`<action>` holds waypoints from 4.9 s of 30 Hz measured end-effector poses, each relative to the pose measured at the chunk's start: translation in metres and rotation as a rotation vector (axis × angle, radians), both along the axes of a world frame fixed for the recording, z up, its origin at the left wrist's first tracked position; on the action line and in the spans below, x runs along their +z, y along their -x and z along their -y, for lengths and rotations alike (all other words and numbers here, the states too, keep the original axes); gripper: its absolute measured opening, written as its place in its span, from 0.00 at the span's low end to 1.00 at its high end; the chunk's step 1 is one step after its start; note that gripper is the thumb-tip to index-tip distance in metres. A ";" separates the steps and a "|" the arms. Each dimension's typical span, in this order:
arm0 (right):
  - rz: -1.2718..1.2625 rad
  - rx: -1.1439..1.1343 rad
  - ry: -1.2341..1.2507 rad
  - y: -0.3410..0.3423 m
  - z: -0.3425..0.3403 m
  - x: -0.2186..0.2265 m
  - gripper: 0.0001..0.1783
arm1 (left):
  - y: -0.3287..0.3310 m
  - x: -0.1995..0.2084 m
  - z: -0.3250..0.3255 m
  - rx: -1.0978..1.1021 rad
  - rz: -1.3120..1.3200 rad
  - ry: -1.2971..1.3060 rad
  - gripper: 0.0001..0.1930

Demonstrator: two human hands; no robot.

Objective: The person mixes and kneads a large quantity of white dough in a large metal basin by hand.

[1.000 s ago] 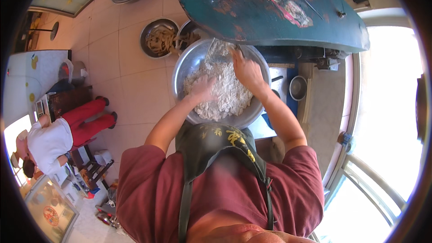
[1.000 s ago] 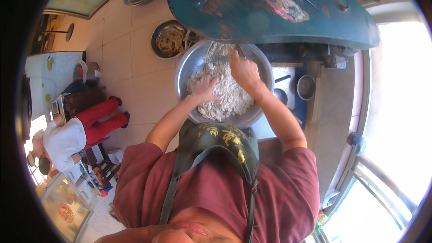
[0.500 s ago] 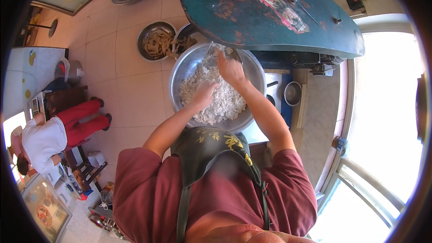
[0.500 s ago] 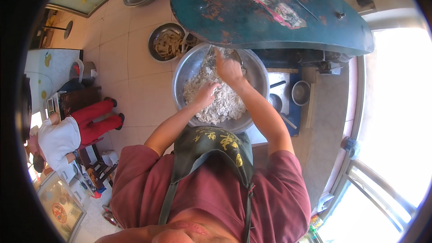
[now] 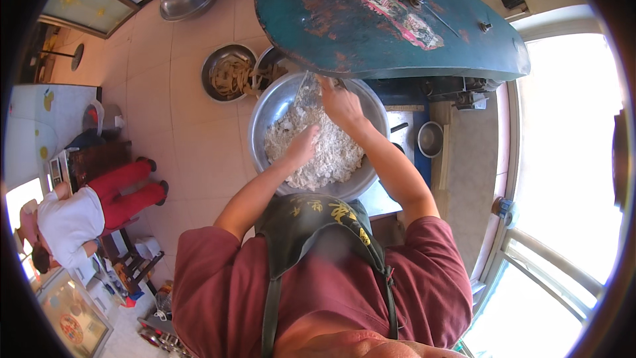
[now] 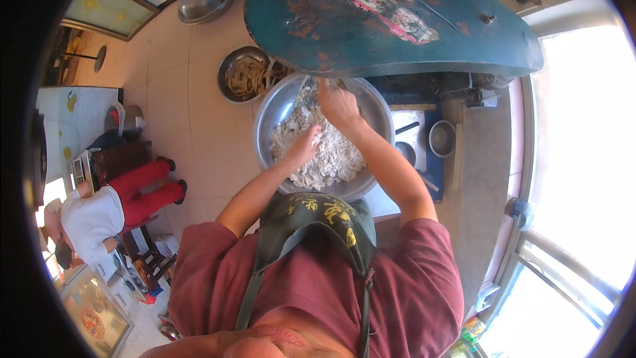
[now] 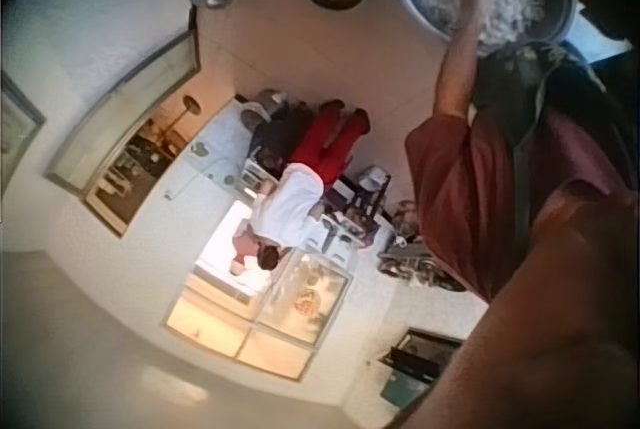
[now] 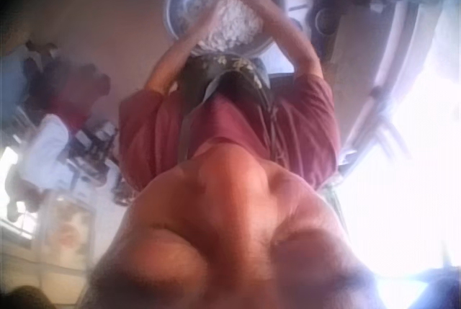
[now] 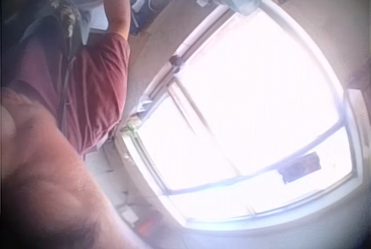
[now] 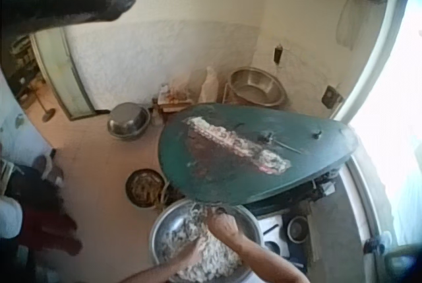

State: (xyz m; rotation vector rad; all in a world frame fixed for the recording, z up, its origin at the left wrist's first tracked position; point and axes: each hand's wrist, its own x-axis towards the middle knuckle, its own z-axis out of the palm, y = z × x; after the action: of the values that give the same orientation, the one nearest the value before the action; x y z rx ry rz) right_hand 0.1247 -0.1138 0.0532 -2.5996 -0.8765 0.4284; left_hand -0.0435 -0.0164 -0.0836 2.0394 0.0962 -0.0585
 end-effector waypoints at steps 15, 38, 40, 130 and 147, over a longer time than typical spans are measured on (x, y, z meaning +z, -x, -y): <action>-0.027 0.030 0.018 0.020 0.017 -0.010 0.28 | 0.005 0.022 -0.001 -0.135 -0.039 -0.098 0.18; 0.668 0.484 0.311 -0.054 -0.015 -0.100 0.25 | -0.029 0.066 -0.021 0.001 -0.117 0.093 0.23; 0.267 0.340 -0.073 -0.029 0.014 -0.069 0.27 | -0.036 0.100 -0.011 0.067 -0.132 0.159 0.20; 0.037 0.185 0.154 -0.001 0.018 -0.033 0.13 | -0.024 0.017 0.018 -0.032 -0.134 -0.407 0.17; 0.039 0.116 0.141 0.002 -0.002 -0.023 0.36 | -0.008 0.037 0.004 -0.066 -0.175 -0.322 0.20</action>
State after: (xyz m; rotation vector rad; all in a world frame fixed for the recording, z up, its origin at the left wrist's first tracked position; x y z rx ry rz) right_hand 0.1224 -0.1120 0.0307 -2.7016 -1.0487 0.4895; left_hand -0.0352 -0.0201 -0.0464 2.3563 0.1553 -0.2787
